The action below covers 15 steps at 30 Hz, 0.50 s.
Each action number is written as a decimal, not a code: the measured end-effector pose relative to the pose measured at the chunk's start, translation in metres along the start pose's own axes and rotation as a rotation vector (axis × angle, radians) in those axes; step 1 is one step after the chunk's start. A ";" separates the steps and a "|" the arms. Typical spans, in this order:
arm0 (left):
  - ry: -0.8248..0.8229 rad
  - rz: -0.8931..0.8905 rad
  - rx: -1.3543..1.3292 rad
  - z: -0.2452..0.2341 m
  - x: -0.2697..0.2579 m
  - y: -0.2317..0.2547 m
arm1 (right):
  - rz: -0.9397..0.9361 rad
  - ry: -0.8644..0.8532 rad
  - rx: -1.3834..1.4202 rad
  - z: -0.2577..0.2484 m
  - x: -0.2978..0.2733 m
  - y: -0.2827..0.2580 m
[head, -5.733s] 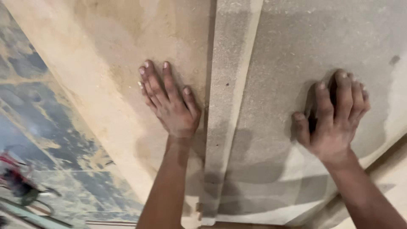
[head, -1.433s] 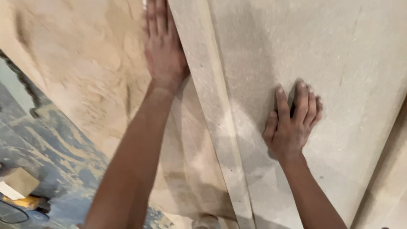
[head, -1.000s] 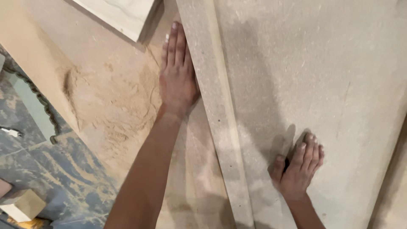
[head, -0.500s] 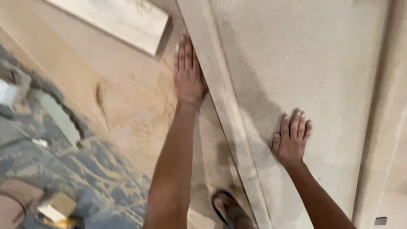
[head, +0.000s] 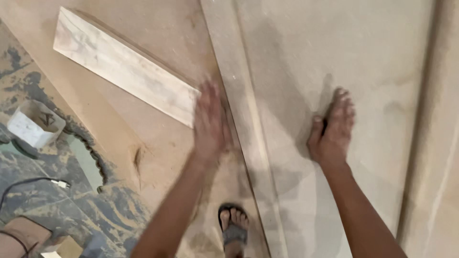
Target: The person rubs sandpaper along the edges of a wooden frame by hand and later uses an angle grinder to sand the surface of a long piece of lumber.
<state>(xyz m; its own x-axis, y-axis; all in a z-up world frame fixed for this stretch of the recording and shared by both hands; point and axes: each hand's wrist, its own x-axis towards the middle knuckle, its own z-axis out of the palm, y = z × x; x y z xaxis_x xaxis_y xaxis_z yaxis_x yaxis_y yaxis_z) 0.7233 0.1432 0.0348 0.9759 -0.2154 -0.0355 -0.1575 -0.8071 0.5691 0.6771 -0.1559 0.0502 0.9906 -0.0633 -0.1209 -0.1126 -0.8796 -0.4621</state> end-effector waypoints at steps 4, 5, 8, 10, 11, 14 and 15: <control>0.204 -0.211 -0.010 -0.011 0.168 -0.074 | 0.022 0.014 -0.047 0.000 0.037 -0.009; 0.210 -0.228 -0.003 -0.006 0.195 -0.084 | -0.006 0.067 -0.052 0.003 0.042 -0.010; 0.190 -0.290 0.182 0.005 0.238 -0.100 | -0.025 0.092 -0.105 0.004 0.049 -0.012; 0.234 -0.269 0.242 0.006 0.237 -0.095 | 0.011 0.072 -0.168 0.002 0.046 -0.012; 0.232 -0.263 0.240 0.003 0.238 -0.091 | 0.045 0.076 -0.172 0.004 0.046 -0.011; 0.140 -0.273 0.258 -0.011 0.246 -0.080 | 0.082 0.082 -0.203 0.009 0.044 -0.005; 0.096 -0.271 0.245 -0.016 0.248 -0.079 | 0.067 0.070 -0.216 0.012 0.044 -0.001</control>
<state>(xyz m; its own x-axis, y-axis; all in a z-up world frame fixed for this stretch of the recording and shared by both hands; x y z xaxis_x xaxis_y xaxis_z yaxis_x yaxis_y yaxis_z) 0.9806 0.1623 -0.0060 0.9949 0.0673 -0.0746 0.0886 -0.9379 0.3354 0.7202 -0.1520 0.0345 0.9853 -0.1507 -0.0806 -0.1666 -0.9524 -0.2553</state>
